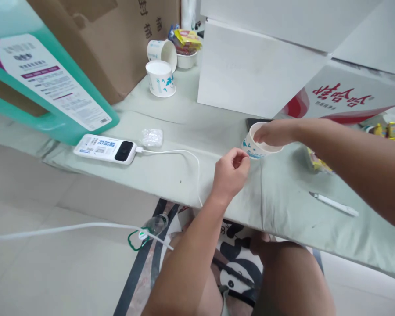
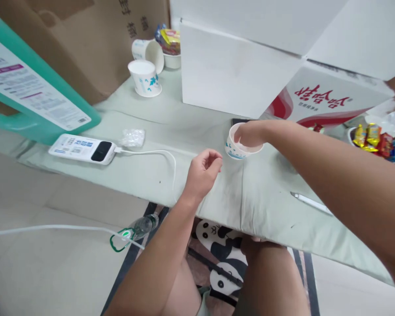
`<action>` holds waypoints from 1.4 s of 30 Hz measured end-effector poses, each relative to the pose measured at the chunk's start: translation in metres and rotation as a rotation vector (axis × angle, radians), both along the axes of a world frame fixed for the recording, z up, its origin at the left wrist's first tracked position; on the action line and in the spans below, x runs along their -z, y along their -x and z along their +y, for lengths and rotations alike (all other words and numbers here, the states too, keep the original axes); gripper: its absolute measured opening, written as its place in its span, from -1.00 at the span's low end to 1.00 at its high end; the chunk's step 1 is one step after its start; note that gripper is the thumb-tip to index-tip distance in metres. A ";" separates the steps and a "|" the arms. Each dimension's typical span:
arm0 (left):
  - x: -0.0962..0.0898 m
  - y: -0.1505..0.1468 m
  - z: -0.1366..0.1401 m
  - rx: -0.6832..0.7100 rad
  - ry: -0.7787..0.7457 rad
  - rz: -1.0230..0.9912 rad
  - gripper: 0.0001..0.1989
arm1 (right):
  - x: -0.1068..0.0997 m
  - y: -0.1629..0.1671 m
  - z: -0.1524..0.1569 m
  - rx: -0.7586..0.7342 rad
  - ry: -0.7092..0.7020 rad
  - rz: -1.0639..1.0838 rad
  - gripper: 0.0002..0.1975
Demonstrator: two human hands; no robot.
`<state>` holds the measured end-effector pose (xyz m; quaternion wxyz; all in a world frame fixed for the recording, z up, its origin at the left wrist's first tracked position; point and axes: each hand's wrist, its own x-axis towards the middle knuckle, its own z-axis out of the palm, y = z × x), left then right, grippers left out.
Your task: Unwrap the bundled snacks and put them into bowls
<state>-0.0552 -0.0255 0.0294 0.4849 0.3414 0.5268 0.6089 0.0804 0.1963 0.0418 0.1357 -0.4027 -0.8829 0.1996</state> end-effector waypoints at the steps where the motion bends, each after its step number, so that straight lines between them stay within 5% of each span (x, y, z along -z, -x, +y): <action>1: 0.001 0.001 0.000 -0.007 -0.006 -0.016 -0.92 | -0.014 0.004 -0.005 0.000 -0.004 -0.107 -0.86; 4: 0.002 0.005 -0.001 -0.019 0.003 -0.065 -0.96 | -0.055 0.024 -0.037 0.028 -0.081 -0.342 -0.94; 8: -0.001 0.011 0.000 -0.049 0.065 -0.096 -0.96 | -0.069 0.049 -0.113 -0.036 -0.095 -0.096 -0.64; 12: -0.001 0.014 -0.002 -0.016 0.075 -0.080 -0.83 | -0.021 0.033 -0.183 0.106 0.104 0.230 -0.43; 16: 0.000 0.012 -0.008 0.031 0.129 0.061 -0.65 | 0.039 -0.007 -0.223 0.322 0.339 0.403 -0.41; 20: -0.001 0.004 -0.008 0.062 0.127 0.174 -0.66 | 0.062 -0.024 -0.231 0.283 0.423 0.480 -0.44; 33: 0.007 -0.023 0.011 0.087 0.237 0.415 -0.65 | 0.060 -0.030 -0.211 0.178 0.570 0.709 -0.45; 42: 0.033 -0.037 0.005 0.001 0.203 0.543 -0.67 | 0.067 -0.039 -0.215 0.076 0.471 0.698 -0.40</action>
